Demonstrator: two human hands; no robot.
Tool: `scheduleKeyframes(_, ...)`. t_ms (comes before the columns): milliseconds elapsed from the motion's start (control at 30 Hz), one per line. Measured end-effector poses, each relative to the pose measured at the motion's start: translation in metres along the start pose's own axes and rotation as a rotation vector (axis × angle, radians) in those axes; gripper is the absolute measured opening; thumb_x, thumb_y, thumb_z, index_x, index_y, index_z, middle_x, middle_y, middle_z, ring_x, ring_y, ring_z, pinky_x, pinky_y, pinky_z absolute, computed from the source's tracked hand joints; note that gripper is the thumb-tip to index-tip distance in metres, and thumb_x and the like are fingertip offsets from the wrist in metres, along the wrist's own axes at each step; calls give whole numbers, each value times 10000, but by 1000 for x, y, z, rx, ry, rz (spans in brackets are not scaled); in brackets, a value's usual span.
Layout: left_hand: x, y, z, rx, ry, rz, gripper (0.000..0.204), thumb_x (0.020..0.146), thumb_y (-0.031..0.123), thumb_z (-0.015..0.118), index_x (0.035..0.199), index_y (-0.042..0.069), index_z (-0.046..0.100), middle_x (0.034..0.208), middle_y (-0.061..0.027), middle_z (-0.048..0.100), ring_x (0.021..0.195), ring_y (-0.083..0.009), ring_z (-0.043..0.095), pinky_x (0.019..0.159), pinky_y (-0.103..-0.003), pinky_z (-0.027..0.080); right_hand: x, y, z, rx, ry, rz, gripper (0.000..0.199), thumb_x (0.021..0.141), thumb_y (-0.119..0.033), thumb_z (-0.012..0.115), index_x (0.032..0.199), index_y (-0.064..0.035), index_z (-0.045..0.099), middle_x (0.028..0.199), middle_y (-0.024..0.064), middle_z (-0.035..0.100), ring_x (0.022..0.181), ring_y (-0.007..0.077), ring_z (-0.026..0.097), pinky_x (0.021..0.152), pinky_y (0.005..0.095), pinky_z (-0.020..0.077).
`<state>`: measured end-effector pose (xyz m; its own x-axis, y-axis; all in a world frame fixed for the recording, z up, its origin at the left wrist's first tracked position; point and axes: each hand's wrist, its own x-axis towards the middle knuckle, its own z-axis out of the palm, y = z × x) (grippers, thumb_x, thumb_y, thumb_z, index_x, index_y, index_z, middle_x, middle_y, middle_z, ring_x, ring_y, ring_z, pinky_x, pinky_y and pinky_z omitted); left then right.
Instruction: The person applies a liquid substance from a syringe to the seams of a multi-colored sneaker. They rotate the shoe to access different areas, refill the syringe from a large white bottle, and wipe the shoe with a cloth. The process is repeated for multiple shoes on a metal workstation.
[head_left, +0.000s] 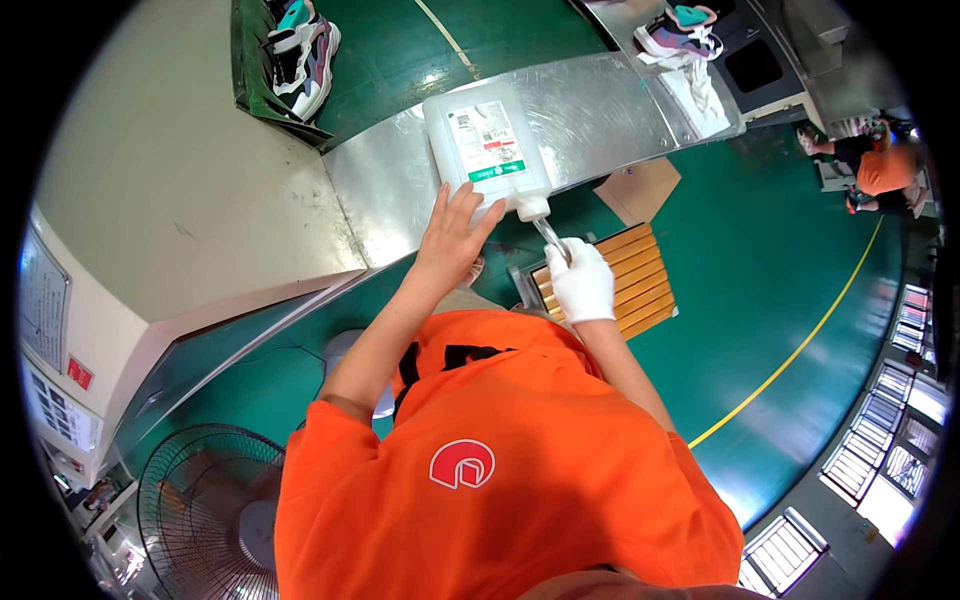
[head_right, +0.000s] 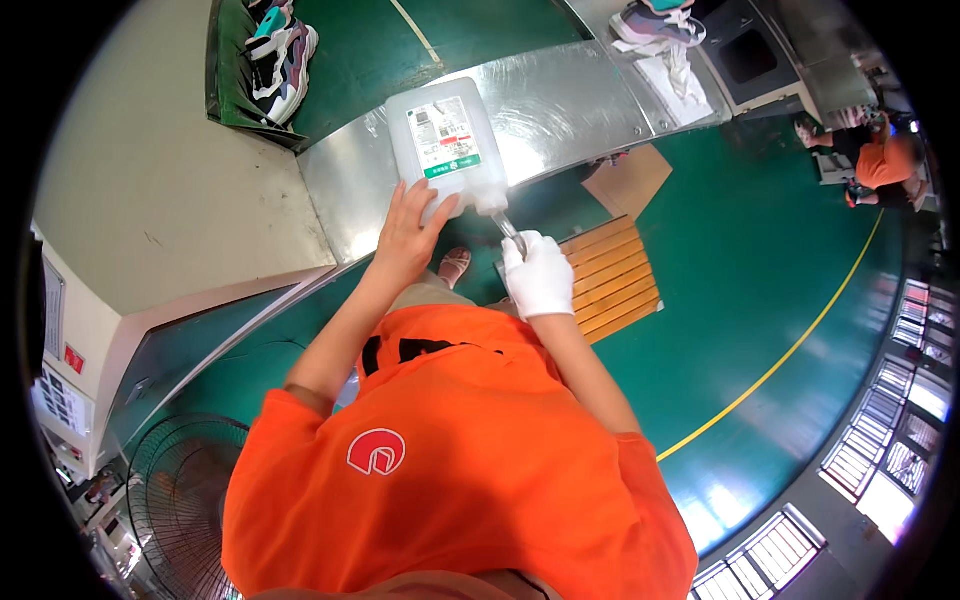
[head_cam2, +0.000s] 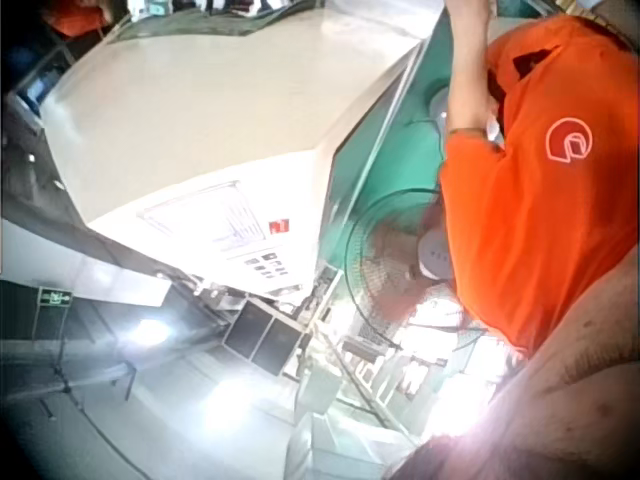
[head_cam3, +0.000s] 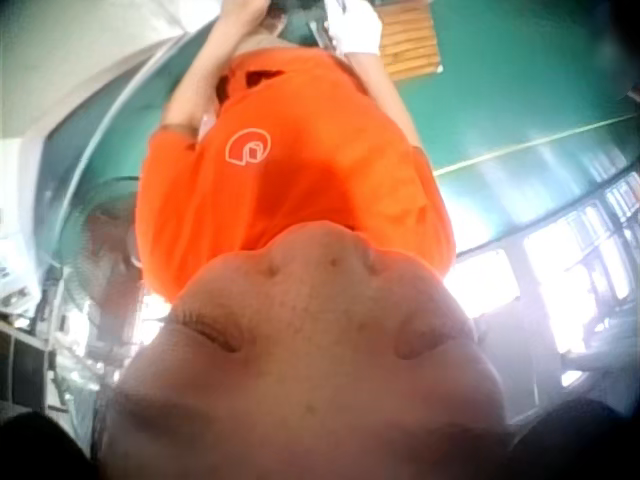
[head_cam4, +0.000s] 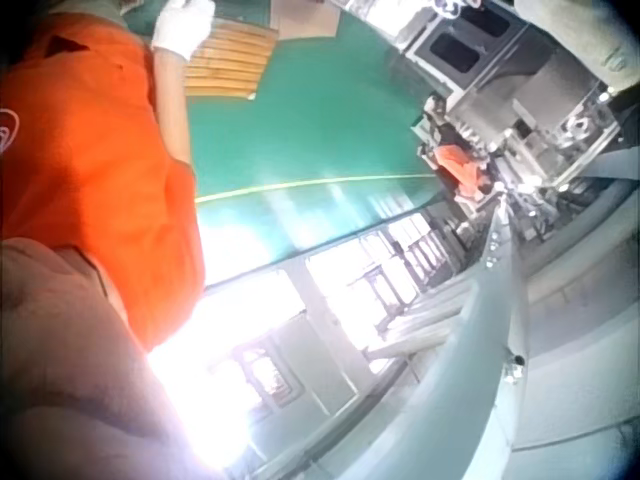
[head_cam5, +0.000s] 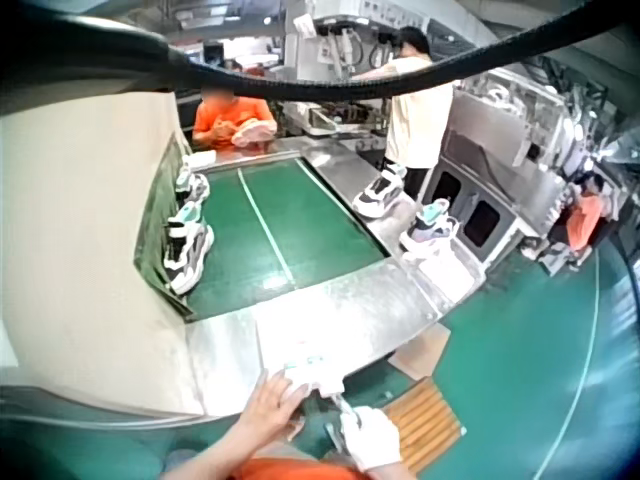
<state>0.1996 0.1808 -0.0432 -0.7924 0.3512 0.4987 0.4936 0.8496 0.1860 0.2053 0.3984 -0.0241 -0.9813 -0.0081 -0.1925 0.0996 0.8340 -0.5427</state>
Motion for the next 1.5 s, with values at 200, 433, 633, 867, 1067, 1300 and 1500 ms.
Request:
scheduleKeyframes(200, -23, 54, 23, -646, -137, -553, 282, 891, 99, 595, 1163, 25, 618, 1018, -99, 610, 916, -224, 621, 778, -356, 520, 16, 20, 42, 504, -151, 171, 345, 879, -261, 671, 1128, -26, 632, 1052, 219, 673, 951, 380, 645, 843, 427, 494)
scheduleKeyframes(433, 28, 73, 76, -1600, -294, -1227, 372, 1016, 255, 472, 1257, -16, 554, 1133, -107, 669, 989, -181, 636, 839, -293, 477, 9, 41, 38, 493, -147, 67, 605, 887, -133, 665, 1428, -80, 399, 921, 149, 653, 776, 231, 619, 692, 336, 498)
scheduleKeyframes(633, 35, 81, 77, -1576, -254, -1320, 353, 1018, 174, 446, 1255, -79, 510, 1119, -158, 661, 1046, -239, 651, 882, -359, 500, -6, 30, 25, 535, -83, 101, 629, 910, -113, 608, 1463, -54, 316, 1087, 273, 657, 984, 419, 642, 822, 439, 496)
scheduleKeyframes(867, 36, 83, 77, -1616, -192, -1338, 317, 1007, 119, 441, 1218, -111, 500, 1077, -174, 641, 1029, -289, 661, 919, -402, 528, -19, 41, 26, 486, -114, 137, 624, 918, -117, 600, 1466, -47, 312, 1051, 255, 662, 957, 430, 631, 805, 445, 491)
scheduleKeyframes(1067, 38, 84, 75, -1590, -191, -1344, 326, 1003, 106, 435, 1229, -124, 488, 1055, -182, 641, 1030, -295, 658, 925, -400, 525, -30, 55, 30, 461, -107, 155, 600, 928, -116, 593, 1465, -56, 333, 980, 212, 653, 901, 368, 633, 781, 418, 491)
scheduleKeyframes(1300, 39, 85, 78, -1617, -159, -1346, 325, 1003, 85, 437, 1236, -136, 478, 1046, -187, 637, 1030, -296, 658, 923, -395, 528, -36, 55, 27, 406, -85, 149, 586, 936, -94, 593, 1470, -76, 353, 955, 157, 664, 852, 280, 659, 787, 363, 507)
scheduleKeyframes(1500, 38, 84, 79, -1605, -165, -1337, 326, 1006, 90, 442, 1240, -134, 475, 1050, -189, 629, 1030, -309, 659, 915, -400, 535, -36, 55, 24, 408, -100, 128, 588, 930, -124, 595, 1458, -67, 344, 1004, 225, 649, 906, 407, 629, 796, 451, 486)
